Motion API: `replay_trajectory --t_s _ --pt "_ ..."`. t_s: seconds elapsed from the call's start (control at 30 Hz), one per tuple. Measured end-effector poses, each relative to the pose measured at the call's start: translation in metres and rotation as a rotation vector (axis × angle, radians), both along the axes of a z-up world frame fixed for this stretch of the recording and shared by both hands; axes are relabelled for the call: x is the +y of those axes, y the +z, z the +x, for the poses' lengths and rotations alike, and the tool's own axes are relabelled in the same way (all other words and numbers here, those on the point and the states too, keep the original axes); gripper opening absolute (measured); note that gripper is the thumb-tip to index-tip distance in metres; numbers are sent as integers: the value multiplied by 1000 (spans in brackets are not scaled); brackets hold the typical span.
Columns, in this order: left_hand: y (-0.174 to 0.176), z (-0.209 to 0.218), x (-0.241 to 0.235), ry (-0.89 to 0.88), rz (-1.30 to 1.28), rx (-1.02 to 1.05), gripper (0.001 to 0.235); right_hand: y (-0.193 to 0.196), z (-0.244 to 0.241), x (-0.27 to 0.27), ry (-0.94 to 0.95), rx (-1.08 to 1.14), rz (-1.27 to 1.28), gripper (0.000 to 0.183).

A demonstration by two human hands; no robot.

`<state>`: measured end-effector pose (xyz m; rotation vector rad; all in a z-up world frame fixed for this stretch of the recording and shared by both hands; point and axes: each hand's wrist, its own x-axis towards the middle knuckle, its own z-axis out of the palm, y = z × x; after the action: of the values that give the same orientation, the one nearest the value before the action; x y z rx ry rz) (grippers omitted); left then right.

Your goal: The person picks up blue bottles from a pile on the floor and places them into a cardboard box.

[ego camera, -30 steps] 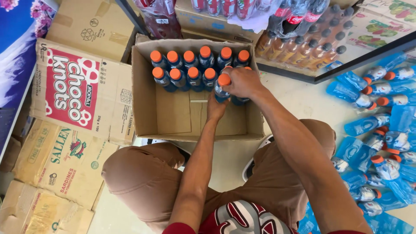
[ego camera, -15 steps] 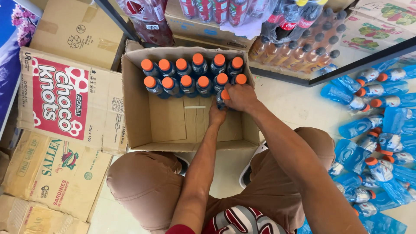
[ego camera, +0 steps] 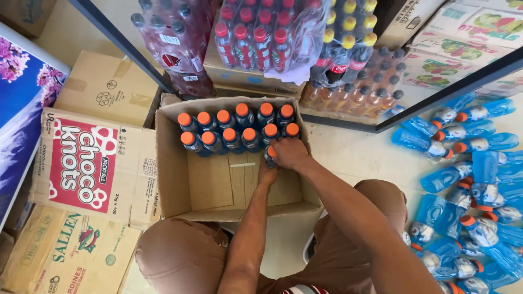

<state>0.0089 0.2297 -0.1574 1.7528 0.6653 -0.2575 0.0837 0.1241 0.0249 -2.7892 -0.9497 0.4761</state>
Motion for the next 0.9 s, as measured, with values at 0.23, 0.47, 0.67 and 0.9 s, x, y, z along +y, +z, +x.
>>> replay_trajectory --t_s 0.23,0.47,0.67,0.9 --pt "19 -14 10 -26 -277 -205 75 8 -5 -1 1 25 -45 48" --pt "43 -15 8 -32 -277 55 90 18 -11 -4 -15 17 13 51" --pt "-22 -10 9 -4 -175 -24 92 22 -12 -6 -38 15 21 54" --pt "-6 -14 11 128 148 176 56 34 -7 -10 -84 31 63 55"
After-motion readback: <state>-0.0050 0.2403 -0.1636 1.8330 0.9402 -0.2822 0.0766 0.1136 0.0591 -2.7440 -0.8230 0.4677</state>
